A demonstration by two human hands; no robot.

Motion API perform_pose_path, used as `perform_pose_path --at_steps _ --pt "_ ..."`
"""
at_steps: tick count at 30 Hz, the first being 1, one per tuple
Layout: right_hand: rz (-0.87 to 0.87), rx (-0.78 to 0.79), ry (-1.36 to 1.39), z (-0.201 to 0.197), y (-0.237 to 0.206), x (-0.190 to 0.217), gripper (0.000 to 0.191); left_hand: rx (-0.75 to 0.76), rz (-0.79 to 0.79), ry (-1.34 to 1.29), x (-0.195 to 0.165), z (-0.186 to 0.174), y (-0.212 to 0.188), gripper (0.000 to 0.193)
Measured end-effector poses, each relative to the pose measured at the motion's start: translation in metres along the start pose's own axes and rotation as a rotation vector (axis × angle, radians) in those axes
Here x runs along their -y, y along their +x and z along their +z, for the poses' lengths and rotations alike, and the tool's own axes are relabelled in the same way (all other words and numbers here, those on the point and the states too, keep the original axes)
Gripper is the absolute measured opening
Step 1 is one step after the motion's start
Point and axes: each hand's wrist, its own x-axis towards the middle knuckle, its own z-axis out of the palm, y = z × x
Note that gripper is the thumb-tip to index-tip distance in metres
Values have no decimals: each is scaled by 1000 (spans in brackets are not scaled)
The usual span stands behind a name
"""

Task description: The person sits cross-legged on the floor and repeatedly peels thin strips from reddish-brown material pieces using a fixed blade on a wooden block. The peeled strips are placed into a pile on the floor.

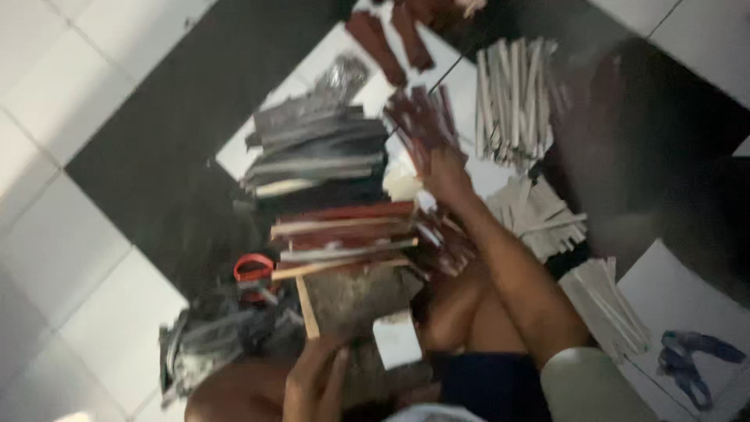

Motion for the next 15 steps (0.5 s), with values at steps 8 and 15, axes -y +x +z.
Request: perform_pose_path --at_steps 8,15 --pt "-308 -403 327 -19 -81 31 20 -187 416 -117 -23 -22 -19 17" --pt "-617 -292 -11 -2 -161 91 23 -278 589 -78 -3 -22 -21 17"
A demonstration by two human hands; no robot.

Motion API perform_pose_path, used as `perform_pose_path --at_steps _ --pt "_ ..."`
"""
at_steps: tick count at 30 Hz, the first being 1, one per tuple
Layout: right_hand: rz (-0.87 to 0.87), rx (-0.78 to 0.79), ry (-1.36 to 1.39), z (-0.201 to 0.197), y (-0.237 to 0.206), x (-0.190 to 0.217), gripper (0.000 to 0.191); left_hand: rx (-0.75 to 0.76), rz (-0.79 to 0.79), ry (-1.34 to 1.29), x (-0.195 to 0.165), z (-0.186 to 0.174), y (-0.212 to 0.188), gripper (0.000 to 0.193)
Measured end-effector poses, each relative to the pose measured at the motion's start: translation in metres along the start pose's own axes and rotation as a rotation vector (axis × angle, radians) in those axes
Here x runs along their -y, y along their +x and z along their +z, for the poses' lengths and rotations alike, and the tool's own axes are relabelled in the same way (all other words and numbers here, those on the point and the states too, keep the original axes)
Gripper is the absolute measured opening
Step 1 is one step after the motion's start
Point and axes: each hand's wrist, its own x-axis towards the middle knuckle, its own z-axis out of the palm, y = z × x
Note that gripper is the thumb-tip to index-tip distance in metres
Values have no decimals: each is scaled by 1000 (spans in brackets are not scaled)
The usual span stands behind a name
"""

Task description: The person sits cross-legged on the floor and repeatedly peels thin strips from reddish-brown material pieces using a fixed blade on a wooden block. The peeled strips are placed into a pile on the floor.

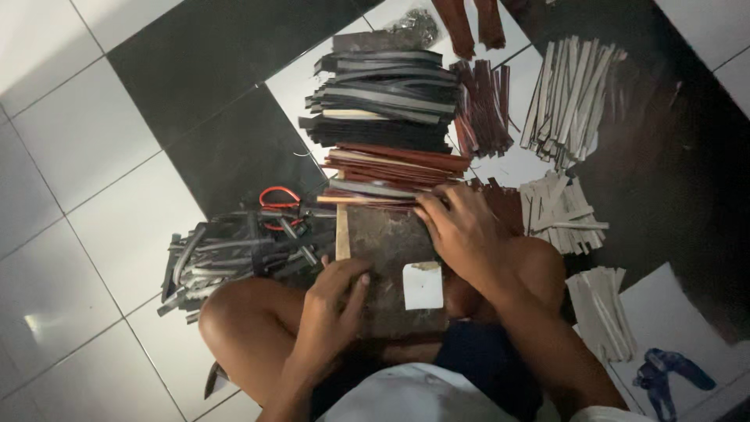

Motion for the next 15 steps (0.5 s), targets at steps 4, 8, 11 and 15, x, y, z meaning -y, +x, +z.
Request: perform_pose_path --at_steps 4,8,11,15 --pt "12 -13 -67 13 5 10 22 -122 28 32 19 -1 11 17" --pt "-59 11 -147 20 19 18 16 -200 -109 -65 33 -10 22 24" --pt "-73 11 -144 14 23 23 12 -192 -98 -50 37 -13 18 24" --pt "-27 9 23 -3 0 40 9 -264 -156 -330 44 -5 4 37"
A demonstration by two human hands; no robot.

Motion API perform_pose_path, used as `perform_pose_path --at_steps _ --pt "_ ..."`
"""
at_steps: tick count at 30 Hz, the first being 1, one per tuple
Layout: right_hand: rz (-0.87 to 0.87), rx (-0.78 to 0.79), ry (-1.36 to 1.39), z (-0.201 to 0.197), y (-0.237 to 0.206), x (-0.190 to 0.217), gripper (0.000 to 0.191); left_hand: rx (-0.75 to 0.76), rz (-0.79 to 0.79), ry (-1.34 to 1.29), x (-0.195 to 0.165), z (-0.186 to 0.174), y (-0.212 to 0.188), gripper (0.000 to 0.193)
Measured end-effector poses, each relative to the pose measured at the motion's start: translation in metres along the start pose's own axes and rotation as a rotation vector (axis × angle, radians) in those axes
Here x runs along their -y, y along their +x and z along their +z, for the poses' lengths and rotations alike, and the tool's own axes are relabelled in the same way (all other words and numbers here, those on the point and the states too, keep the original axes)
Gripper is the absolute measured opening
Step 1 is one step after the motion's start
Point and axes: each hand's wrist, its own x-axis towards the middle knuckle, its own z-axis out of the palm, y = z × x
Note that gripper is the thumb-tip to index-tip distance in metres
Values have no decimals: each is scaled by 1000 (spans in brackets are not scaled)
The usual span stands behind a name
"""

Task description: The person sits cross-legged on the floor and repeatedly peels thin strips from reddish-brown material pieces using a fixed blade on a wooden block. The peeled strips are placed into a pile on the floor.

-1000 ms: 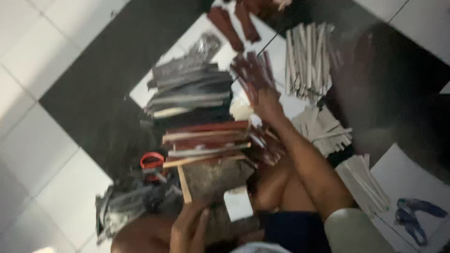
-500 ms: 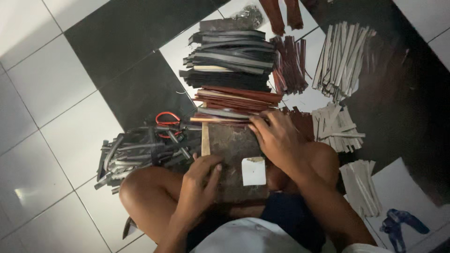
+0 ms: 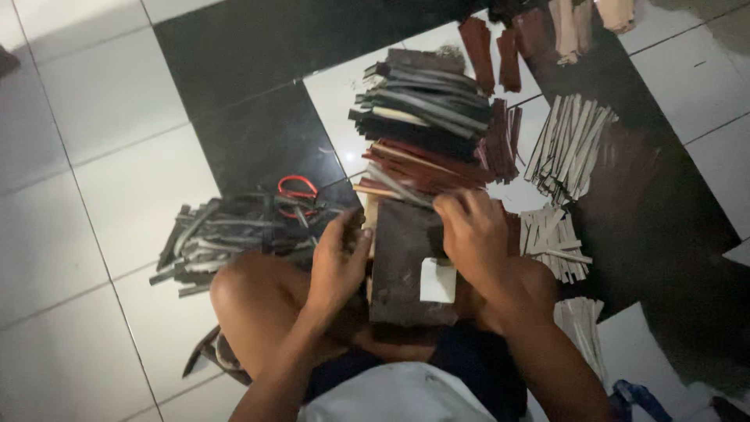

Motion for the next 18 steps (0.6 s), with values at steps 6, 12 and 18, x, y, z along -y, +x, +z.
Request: perform_pose_path --at_steps 6,12,18 --pt "265 490 262 -12 -30 28 17 29 -292 -376 27 -5 -23 46" --pt "-60 120 15 29 19 38 29 55 -71 99 35 -1 -31 39" --pt "-124 187 -39 61 50 37 21 136 287 109 34 1 -31 45"
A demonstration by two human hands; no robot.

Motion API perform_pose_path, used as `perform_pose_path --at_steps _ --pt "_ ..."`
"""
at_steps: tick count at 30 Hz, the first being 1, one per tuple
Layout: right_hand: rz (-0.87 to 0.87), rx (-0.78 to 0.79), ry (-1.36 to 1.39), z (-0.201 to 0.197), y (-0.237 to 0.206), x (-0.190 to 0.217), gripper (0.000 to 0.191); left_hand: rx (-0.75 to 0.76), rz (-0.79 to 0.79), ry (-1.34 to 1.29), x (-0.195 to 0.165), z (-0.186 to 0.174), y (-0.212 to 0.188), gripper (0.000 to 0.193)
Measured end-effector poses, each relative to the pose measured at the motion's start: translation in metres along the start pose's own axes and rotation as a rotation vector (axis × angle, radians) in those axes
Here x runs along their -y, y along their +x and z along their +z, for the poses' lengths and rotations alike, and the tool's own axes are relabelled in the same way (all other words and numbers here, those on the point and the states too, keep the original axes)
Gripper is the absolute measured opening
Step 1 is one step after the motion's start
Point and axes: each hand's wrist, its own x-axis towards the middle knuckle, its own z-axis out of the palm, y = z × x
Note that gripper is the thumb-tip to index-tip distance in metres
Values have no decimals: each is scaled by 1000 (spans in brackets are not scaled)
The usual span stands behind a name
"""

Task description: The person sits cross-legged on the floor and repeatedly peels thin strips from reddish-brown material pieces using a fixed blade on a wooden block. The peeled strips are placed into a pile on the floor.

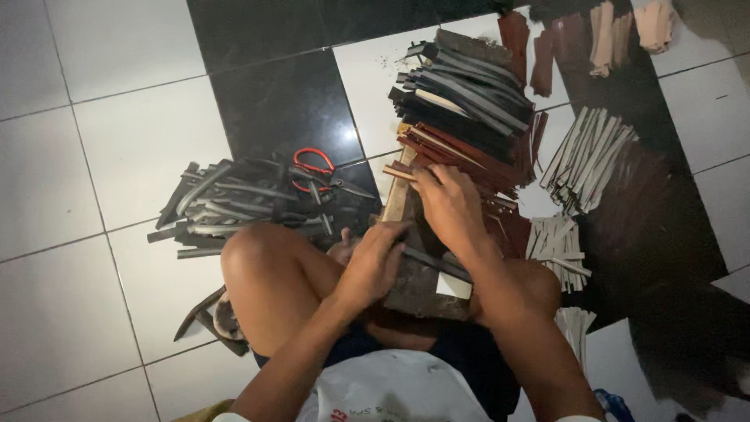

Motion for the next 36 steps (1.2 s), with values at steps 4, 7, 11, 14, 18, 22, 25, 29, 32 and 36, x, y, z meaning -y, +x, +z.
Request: perform_pose_path --at_steps 4,7,11,14,18,22,25,29,32,36 --pt "-42 -86 -72 -10 -1 -8 14 29 63 79 -7 7 6 49" --pt "-60 -249 -178 -32 -15 -8 17 -10 6 197 -12 10 10 54" --pt "141 -222 118 -72 -51 2 10 -117 -130 23 -10 5 12 55" --pt "488 142 360 -80 -77 12 19 -129 -229 -12 -4 -2 9 41" --pt "650 273 712 -53 -92 21 18 -151 -221 24 4 0 7 30" --pt "683 345 763 -31 -95 13 17 -139 -300 -5 11 2 9 26" --pt "615 311 705 -24 -95 11 18 -113 -306 -20 14 1 10 24" --pt "583 304 681 -24 -90 11 17 -90 -334 44 14 1 10 21" --pt "752 435 661 -27 -83 10 18 -102 -349 -19 11 1 11 20" --pt "779 458 676 -31 -78 10 18 -107 -295 -31 8 1 15 22"
